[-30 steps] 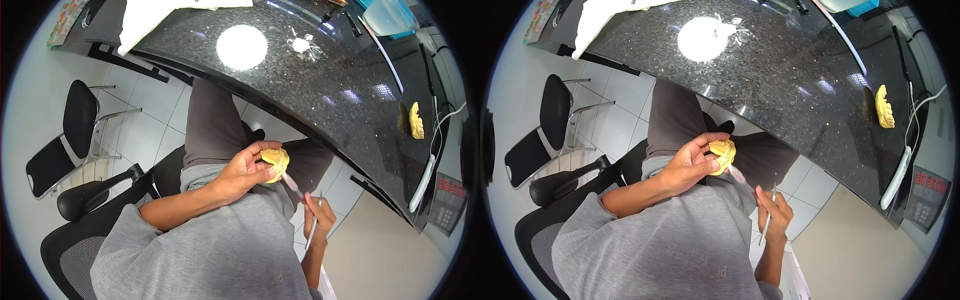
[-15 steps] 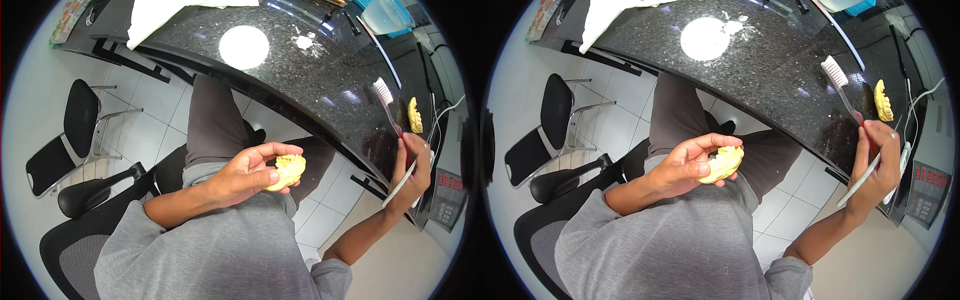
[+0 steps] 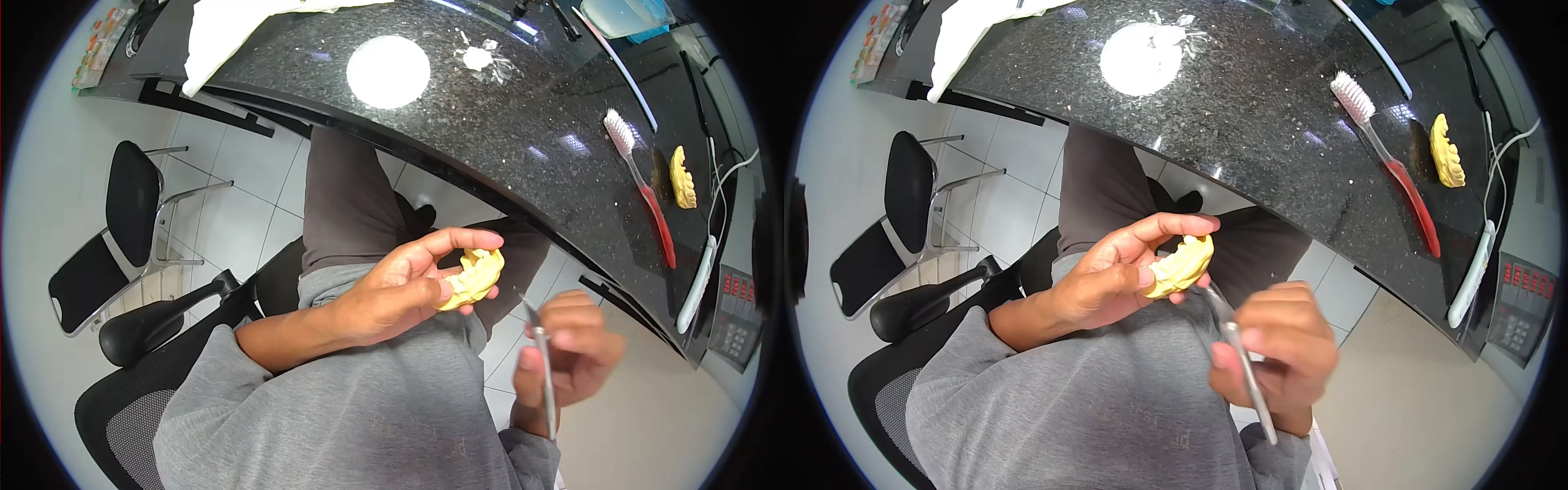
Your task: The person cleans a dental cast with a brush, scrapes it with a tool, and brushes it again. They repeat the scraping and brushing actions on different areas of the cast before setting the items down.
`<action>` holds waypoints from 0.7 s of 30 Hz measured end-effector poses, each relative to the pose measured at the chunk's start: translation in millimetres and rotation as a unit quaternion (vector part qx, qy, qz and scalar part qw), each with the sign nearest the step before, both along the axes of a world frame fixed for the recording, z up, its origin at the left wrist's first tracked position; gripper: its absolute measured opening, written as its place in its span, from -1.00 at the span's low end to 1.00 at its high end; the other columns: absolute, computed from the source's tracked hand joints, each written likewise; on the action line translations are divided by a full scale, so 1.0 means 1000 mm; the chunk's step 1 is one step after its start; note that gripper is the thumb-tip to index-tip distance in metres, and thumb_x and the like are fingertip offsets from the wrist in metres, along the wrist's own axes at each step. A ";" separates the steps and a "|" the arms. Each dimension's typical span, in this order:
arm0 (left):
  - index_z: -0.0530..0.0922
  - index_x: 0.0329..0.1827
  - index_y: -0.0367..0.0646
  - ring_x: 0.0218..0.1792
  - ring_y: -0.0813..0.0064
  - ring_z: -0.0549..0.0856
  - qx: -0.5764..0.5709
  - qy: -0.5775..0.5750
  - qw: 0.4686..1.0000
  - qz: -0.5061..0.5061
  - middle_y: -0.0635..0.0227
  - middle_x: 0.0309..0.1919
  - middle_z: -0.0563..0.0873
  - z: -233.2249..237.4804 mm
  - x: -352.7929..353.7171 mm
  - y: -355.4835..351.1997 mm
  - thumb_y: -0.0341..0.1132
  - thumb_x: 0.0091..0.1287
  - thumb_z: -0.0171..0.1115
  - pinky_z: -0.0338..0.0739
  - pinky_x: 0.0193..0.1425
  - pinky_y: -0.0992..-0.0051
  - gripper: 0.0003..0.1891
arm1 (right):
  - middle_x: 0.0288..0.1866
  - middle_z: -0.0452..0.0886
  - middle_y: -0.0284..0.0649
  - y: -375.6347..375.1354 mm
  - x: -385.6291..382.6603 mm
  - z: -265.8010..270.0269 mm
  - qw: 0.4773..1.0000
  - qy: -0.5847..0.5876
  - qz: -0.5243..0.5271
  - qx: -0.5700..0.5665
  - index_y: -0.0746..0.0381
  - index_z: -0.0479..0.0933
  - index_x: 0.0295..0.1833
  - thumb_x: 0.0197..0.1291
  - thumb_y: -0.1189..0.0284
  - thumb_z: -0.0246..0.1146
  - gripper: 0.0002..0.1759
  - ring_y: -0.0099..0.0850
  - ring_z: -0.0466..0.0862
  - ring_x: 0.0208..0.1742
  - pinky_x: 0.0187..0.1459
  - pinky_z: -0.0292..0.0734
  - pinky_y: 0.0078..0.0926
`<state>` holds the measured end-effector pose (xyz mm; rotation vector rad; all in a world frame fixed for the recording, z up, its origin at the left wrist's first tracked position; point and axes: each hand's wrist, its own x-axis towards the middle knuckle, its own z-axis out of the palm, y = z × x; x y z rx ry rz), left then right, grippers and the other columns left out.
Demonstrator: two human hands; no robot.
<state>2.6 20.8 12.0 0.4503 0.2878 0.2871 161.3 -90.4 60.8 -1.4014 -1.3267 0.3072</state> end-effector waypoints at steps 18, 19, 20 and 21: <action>0.19 0.41 -0.32 0.26 0.50 0.41 0.129 0.023 0.986 0.103 0.16 0.41 0.16 0.005 0.002 -0.012 -0.34 0.33 0.25 0.33 0.33 0.43 -0.36 | -0.48 0.67 -0.33 0.006 -0.020 -0.013 0.996 -0.084 0.006 -0.039 0.17 0.47 -0.32 -0.01 0.50 0.45 -0.75 -0.20 0.75 -0.06 0.28 0.35 0.07; 0.18 0.41 -0.33 0.26 0.50 0.41 0.136 0.024 0.984 0.111 0.16 0.41 0.16 0.006 0.002 -0.013 -0.34 0.33 0.25 0.33 0.33 0.44 -0.36 | -0.48 0.67 -0.33 0.006 -0.020 -0.013 0.996 -0.084 0.005 -0.039 0.17 0.47 -0.32 -0.01 0.50 0.45 -0.75 -0.20 0.75 -0.06 0.28 0.35 0.07; 0.18 0.41 -0.33 0.26 0.50 0.41 0.135 0.024 0.984 0.111 0.16 0.41 0.16 0.006 0.003 -0.013 -0.34 0.33 0.25 0.33 0.33 0.44 -0.36 | -0.48 0.67 -0.33 0.006 -0.020 -0.013 0.995 -0.086 0.005 -0.040 0.16 0.47 -0.32 -0.01 0.50 0.46 -0.75 -0.20 0.75 -0.05 0.29 0.35 0.07; 0.18 0.41 -0.33 0.25 0.50 0.41 0.132 0.023 0.984 0.114 0.16 0.41 0.16 0.007 0.003 -0.014 -0.34 0.33 0.25 0.33 0.33 0.44 -0.36 | -0.49 0.67 -0.33 0.005 -0.020 -0.013 0.995 -0.089 0.004 -0.042 0.16 0.46 -0.32 -0.01 0.50 0.46 -0.74 -0.20 0.75 -0.05 0.29 0.34 0.07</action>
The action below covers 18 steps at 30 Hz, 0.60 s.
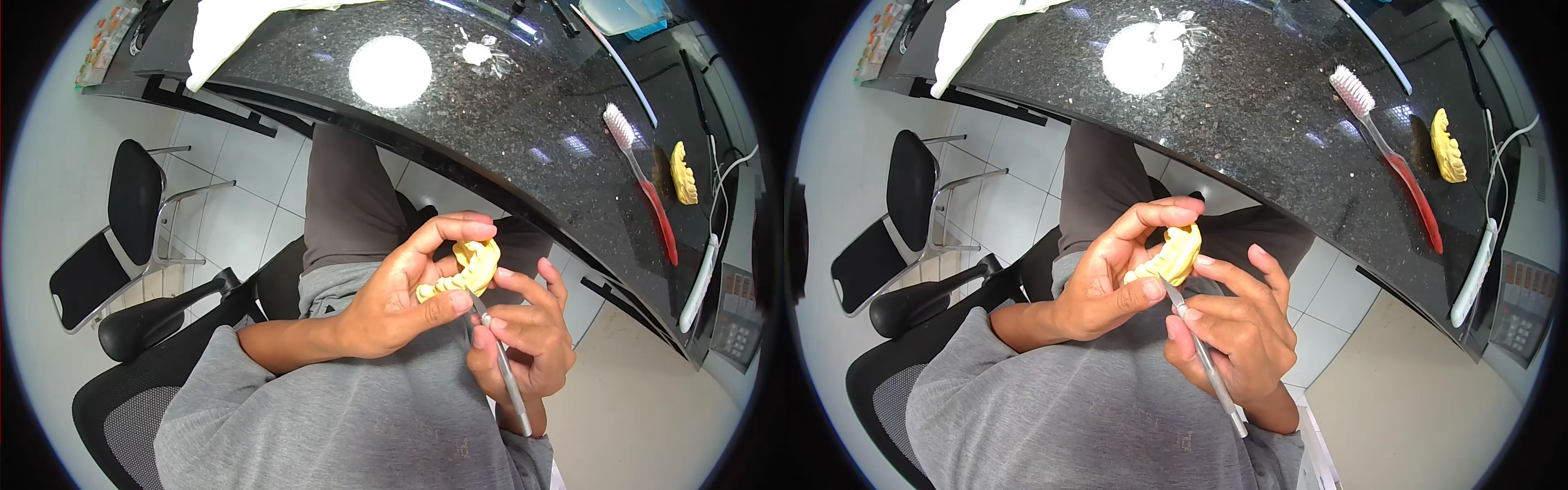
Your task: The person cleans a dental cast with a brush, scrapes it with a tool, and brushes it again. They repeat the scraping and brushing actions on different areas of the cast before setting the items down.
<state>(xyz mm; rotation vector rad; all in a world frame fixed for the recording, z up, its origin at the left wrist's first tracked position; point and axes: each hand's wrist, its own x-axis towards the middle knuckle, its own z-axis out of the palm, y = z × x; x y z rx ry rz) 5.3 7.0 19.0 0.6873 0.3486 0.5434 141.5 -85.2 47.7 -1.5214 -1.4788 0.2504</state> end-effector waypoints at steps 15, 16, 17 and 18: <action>0.18 0.40 -0.33 0.28 0.47 0.38 0.045 0.017 0.999 0.013 0.14 0.39 0.15 0.003 -0.001 0.000 -0.30 0.36 0.26 0.33 0.32 0.42 -0.36 | -0.46 0.69 -0.31 0.000 -0.001 0.001 1.000 0.025 0.009 -0.009 0.16 0.45 -0.30 0.02 0.50 0.45 -0.74 -0.19 0.75 -0.04 0.36 0.26 0.14; 0.18 0.40 -0.33 0.28 0.47 0.37 0.044 0.016 0.999 0.014 0.13 0.39 0.15 0.003 -0.001 0.000 -0.30 0.36 0.26 0.33 0.32 0.42 -0.36 | -0.46 0.69 -0.31 0.000 -0.001 0.001 1.000 0.026 0.009 -0.010 0.16 0.45 -0.30 0.02 0.50 0.45 -0.74 -0.19 0.75 -0.04 0.36 0.26 0.14; 0.18 0.40 -0.33 0.28 0.47 0.37 0.044 0.016 0.999 0.014 0.13 0.39 0.15 0.003 -0.001 0.000 -0.30 0.36 0.26 0.33 0.32 0.42 -0.36 | -0.46 0.69 -0.31 0.001 -0.001 0.001 1.000 0.024 0.008 -0.008 0.16 0.45 -0.30 0.02 0.50 0.45 -0.74 -0.19 0.75 -0.04 0.36 0.27 0.13; 0.19 0.40 -0.33 0.28 0.47 0.38 0.045 0.016 0.999 0.014 0.13 0.39 0.15 0.003 -0.001 0.000 -0.30 0.36 0.26 0.33 0.32 0.43 -0.36 | -0.46 0.69 -0.31 0.001 -0.001 0.000 1.000 0.022 0.007 -0.006 0.16 0.45 -0.30 0.03 0.50 0.45 -0.74 -0.19 0.75 -0.03 0.36 0.27 0.13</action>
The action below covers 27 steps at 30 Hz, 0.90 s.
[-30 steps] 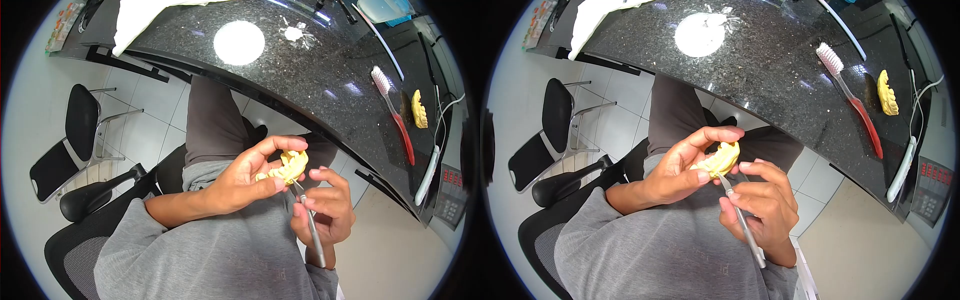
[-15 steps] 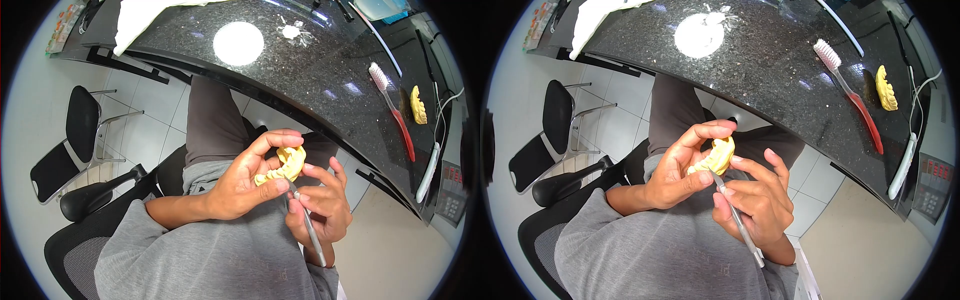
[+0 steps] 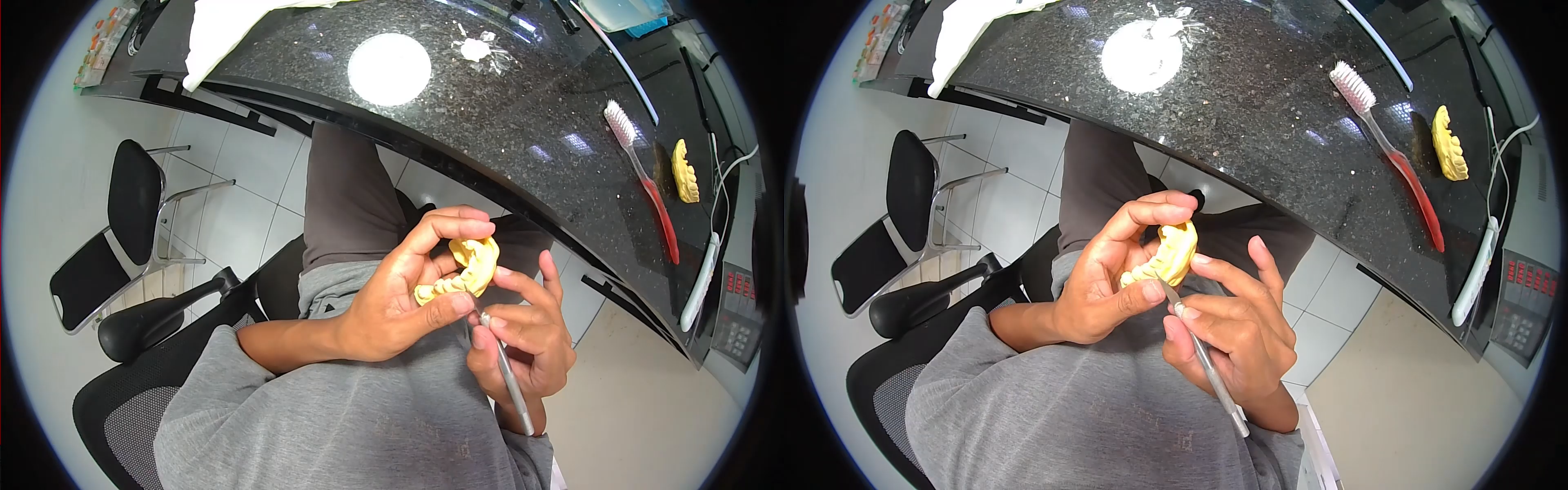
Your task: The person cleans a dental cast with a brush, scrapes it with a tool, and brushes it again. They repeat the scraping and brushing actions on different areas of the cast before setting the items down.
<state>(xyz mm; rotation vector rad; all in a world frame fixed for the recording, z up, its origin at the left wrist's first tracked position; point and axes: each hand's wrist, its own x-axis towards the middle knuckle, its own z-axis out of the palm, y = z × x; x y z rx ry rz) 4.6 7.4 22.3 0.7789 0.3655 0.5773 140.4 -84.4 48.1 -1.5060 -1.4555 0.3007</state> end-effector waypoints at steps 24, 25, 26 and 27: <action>0.26 0.33 -0.34 0.13 0.50 0.43 0.033 -0.041 0.999 0.008 0.25 0.18 0.22 -0.013 -0.001 -0.001 -0.55 0.32 0.17 0.53 0.07 0.53 -0.48 | -0.53 0.67 -0.23 0.003 -0.001 -0.005 0.999 0.054 0.008 0.001 0.21 0.44 -0.39 -0.04 0.65 0.37 -0.77 -0.08 0.76 -0.13 0.31 0.35 0.17; 0.26 0.33 -0.34 0.13 0.50 0.43 0.035 -0.041 0.998 0.008 0.25 0.18 0.22 -0.013 -0.001 -0.001 -0.56 0.32 0.17 0.52 0.09 0.53 -0.48 | -0.53 0.67 -0.23 0.003 -0.001 -0.005 0.999 0.053 0.008 0.002 0.21 0.44 -0.39 -0.04 0.65 0.37 -0.77 -0.08 0.76 -0.13 0.31 0.35 0.17; 0.26 0.33 -0.34 0.13 0.50 0.43 0.036 -0.042 0.998 0.009 0.25 0.18 0.22 -0.013 0.000 -0.002 -0.56 0.32 0.17 0.52 0.09 0.53 -0.48 | -0.53 0.66 -0.23 0.002 -0.001 -0.004 0.998 0.057 0.007 0.000 0.21 0.44 -0.41 -0.05 0.66 0.37 -0.78 -0.07 0.76 -0.13 0.31 0.34 0.17; 0.26 0.33 -0.34 0.13 0.51 0.43 0.031 -0.043 0.999 0.010 0.25 0.17 0.23 -0.013 0.000 -0.002 -0.56 0.32 0.17 0.51 0.09 0.53 -0.48 | -0.53 0.66 -0.23 0.002 -0.002 -0.004 0.998 0.061 0.006 -0.002 0.22 0.44 -0.42 -0.06 0.66 0.36 -0.78 -0.06 0.76 -0.13 0.31 0.34 0.17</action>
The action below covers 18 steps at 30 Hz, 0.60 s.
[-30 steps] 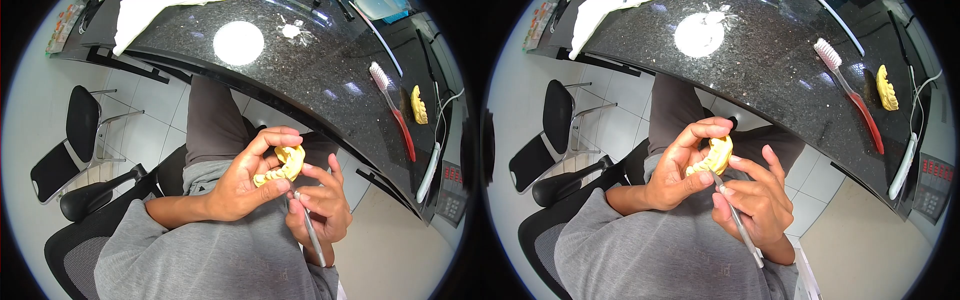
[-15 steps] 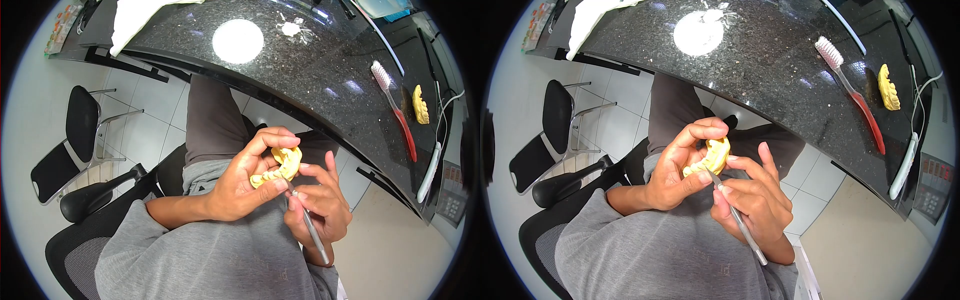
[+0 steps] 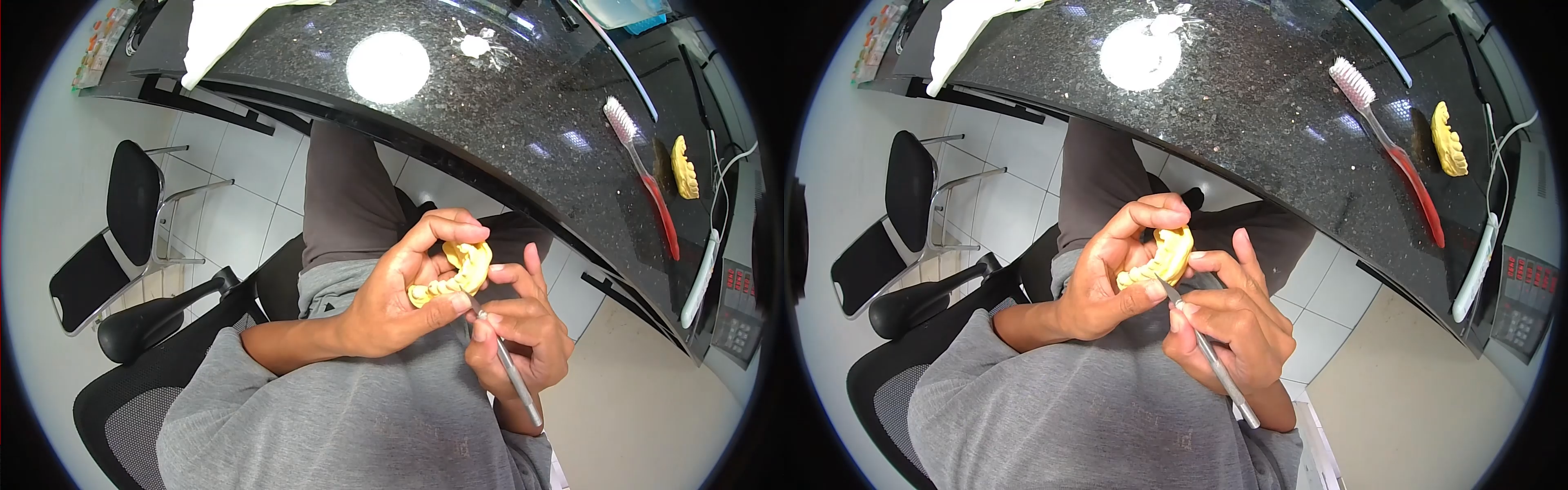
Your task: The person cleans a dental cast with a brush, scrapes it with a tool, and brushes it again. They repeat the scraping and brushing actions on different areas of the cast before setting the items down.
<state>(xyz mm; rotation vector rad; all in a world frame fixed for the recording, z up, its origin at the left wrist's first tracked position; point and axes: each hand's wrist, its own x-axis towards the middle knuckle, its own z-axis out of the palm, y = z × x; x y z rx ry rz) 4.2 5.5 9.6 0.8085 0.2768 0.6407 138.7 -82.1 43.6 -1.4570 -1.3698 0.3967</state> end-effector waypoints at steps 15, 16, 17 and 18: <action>0.27 0.36 -0.33 0.12 0.42 0.54 -0.009 0.031 0.999 -0.021 0.20 0.32 0.23 0.003 0.004 -0.001 -0.37 0.31 0.31 0.47 0.19 0.44 -0.40 | -0.14 0.69 0.05 -0.012 0.063 0.027 0.954 -0.123 -0.245 0.120 0.29 0.55 0.01 0.33 0.50 0.22 -0.82 -0.15 0.72 -0.05 0.21 0.48 -0.09; 0.28 0.35 -0.32 0.12 0.41 0.55 -0.010 0.037 0.999 -0.023 0.21 0.32 0.23 0.003 0.004 0.000 -0.36 0.31 0.32 0.47 0.18 0.45 -0.40 | -0.08 0.69 0.04 -0.006 0.077 0.035 0.921 -0.235 -0.305 0.063 0.27 0.59 0.05 0.32 0.50 0.23 -0.79 -0.20 0.71 -0.04 0.17 0.52 -0.22; 0.28 0.35 -0.32 0.12 0.41 0.55 -0.008 0.036 0.999 -0.024 0.21 0.32 0.23 0.002 0.004 0.001 -0.36 0.31 0.32 0.47 0.18 0.45 -0.40 | -0.08 0.69 0.04 0.003 0.087 0.039 0.920 -0.236 -0.307 0.065 0.27 0.59 0.05 0.32 0.50 0.23 -0.79 -0.20 0.71 -0.04 0.17 0.52 -0.22; 0.27 0.36 -0.32 0.12 0.40 0.55 -0.023 0.035 0.999 -0.033 0.23 0.31 0.24 0.001 0.003 0.002 -0.34 0.31 0.33 0.47 0.18 0.45 -0.39 | -0.08 0.70 -0.02 0.011 0.096 0.042 0.896 -0.315 -0.312 0.018 0.25 0.61 0.06 0.29 0.53 0.25 -0.76 -0.23 0.71 -0.05 0.11 0.54 -0.31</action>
